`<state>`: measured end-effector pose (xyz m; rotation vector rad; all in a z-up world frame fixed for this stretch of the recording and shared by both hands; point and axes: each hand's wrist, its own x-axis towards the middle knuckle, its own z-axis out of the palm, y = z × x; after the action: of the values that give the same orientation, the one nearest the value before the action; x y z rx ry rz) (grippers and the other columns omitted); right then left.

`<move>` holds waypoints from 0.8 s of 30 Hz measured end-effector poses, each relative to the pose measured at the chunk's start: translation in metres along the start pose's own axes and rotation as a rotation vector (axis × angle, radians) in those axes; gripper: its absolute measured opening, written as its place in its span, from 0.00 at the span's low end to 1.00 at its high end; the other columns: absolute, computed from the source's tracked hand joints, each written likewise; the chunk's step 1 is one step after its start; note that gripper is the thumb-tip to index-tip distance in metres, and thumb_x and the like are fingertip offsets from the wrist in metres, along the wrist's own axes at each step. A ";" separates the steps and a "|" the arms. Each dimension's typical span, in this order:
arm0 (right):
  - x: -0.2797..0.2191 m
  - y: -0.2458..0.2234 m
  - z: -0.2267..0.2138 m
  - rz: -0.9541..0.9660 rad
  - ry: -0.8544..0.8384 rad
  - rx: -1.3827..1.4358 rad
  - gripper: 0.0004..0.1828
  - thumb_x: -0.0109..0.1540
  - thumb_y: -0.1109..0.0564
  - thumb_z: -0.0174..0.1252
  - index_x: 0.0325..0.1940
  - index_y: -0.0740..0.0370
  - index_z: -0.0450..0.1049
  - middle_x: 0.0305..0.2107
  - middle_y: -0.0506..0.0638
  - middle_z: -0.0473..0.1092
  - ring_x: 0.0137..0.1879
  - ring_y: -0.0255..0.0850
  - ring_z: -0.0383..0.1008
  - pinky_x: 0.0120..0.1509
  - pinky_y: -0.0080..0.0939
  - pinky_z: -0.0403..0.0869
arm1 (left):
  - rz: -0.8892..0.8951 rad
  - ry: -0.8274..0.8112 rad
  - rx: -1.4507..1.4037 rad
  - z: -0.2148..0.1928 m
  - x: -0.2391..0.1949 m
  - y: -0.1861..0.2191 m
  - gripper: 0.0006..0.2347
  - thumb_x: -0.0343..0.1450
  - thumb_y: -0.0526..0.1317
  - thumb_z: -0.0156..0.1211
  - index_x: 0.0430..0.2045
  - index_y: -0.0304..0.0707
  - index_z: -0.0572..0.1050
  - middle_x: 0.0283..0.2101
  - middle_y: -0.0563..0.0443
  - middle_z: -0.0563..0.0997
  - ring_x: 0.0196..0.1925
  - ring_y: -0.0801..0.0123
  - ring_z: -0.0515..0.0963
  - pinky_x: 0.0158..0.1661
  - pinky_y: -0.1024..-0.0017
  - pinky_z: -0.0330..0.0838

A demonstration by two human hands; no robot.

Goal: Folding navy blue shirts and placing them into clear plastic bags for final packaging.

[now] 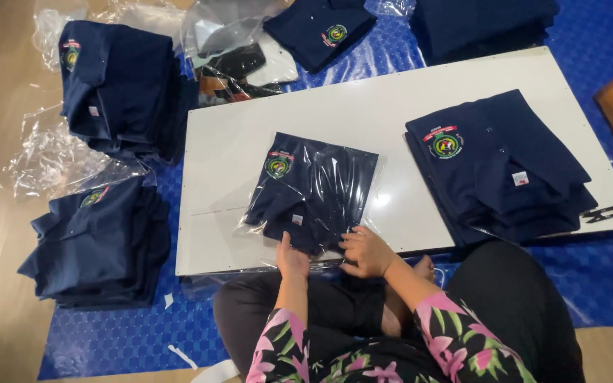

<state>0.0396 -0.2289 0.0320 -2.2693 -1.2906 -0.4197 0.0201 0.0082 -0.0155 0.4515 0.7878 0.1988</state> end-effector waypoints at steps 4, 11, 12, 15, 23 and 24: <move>0.010 0.002 -0.023 0.118 0.115 0.088 0.21 0.57 0.35 0.62 0.18 0.47 0.72 0.21 0.40 0.74 0.35 0.37 0.78 0.51 0.41 0.70 | -0.026 0.037 0.047 0.053 -0.061 0.025 0.12 0.69 0.52 0.70 0.32 0.51 0.76 0.37 0.48 0.86 0.43 0.55 0.85 0.46 0.60 0.75; 0.003 0.024 -0.035 0.414 0.305 -0.046 0.10 0.63 0.43 0.59 0.35 0.47 0.78 0.43 0.40 0.78 0.50 0.38 0.78 0.56 0.41 0.72 | -0.090 -0.012 0.012 0.053 -0.067 0.019 0.13 0.74 0.46 0.64 0.49 0.44 0.78 0.51 0.40 0.83 0.56 0.49 0.81 0.58 0.50 0.74; -0.001 0.031 -0.031 0.494 0.344 -0.123 0.10 0.65 0.43 0.59 0.44 0.46 0.78 0.48 0.41 0.76 0.53 0.39 0.77 0.58 0.43 0.72 | -0.088 -0.029 0.010 0.055 -0.069 0.020 0.14 0.75 0.46 0.62 0.52 0.44 0.78 0.53 0.41 0.82 0.57 0.50 0.80 0.59 0.48 0.73; -0.020 0.042 -0.015 0.810 0.286 -0.102 0.12 0.69 0.55 0.51 0.56 0.53 0.72 0.56 0.50 0.73 0.61 0.45 0.74 0.63 0.46 0.71 | -0.060 -0.045 0.004 0.047 -0.061 0.016 0.13 0.74 0.46 0.63 0.52 0.50 0.78 0.51 0.41 0.83 0.54 0.47 0.82 0.58 0.48 0.75; -0.003 0.017 -0.047 0.653 -0.397 -0.278 0.31 0.66 0.29 0.43 0.72 0.35 0.63 0.74 0.44 0.57 0.80 0.50 0.51 0.79 0.70 0.47 | 0.028 -0.044 -0.045 0.012 -0.026 0.084 0.14 0.74 0.47 0.63 0.52 0.49 0.77 0.51 0.40 0.83 0.54 0.46 0.82 0.58 0.44 0.74; 0.002 0.016 -0.052 0.649 -0.594 -0.261 0.34 0.65 0.27 0.39 0.75 0.29 0.59 0.76 0.42 0.52 0.82 0.52 0.47 0.78 0.73 0.45 | 0.030 -0.029 -0.032 -0.008 -0.011 0.096 0.14 0.73 0.49 0.63 0.51 0.50 0.78 0.50 0.39 0.83 0.54 0.45 0.82 0.57 0.42 0.74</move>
<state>0.0534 -0.2632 0.0720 -2.9903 -0.6632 0.3647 0.0062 0.0924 0.0304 0.4350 0.7487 0.2321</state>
